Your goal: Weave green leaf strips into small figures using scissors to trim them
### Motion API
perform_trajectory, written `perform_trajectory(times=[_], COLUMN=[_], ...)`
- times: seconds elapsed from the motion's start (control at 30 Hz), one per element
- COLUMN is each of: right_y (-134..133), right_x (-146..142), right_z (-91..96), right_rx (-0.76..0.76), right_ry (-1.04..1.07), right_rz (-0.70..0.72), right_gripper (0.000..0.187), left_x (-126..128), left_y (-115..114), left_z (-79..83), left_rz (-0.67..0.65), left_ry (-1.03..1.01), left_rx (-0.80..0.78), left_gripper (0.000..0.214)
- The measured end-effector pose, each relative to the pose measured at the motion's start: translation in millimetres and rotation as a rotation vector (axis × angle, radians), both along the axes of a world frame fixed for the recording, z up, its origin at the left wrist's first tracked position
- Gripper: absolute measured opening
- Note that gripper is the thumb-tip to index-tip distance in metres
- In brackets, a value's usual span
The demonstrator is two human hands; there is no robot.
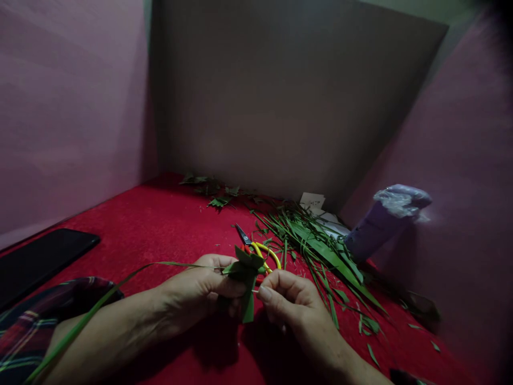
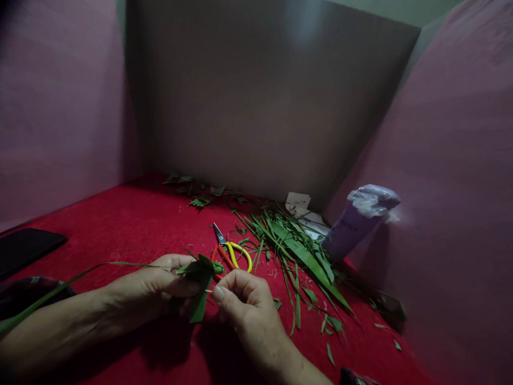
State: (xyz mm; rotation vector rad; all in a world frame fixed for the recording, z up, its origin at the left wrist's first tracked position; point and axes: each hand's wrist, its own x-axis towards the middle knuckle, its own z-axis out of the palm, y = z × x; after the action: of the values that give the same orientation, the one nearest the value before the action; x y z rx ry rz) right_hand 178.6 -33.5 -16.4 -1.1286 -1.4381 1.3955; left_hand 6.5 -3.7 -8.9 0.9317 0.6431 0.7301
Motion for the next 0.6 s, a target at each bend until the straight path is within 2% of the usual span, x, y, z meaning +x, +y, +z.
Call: perform_trajectory(times=[0.3, 0.6], right_y=[-1.0, -2.1], right_x=[-3.7, -4.4], right_z=[-0.5, -3.5], right_rx=[-0.040, 0.132], right_ry=[-0.016, -0.119], right_rz=[0.036, -0.051], right_gripper=[0.033, 0.025], left_x=[-0.3, -1.8], left_y=[-2.9, -1.4], left_z=[0.3, 1.5], left_rz=[-0.012, 0.069], left_ry=[0.044, 0.039], left_rx=[0.026, 0.023], left_gripper=[0.008, 0.008])
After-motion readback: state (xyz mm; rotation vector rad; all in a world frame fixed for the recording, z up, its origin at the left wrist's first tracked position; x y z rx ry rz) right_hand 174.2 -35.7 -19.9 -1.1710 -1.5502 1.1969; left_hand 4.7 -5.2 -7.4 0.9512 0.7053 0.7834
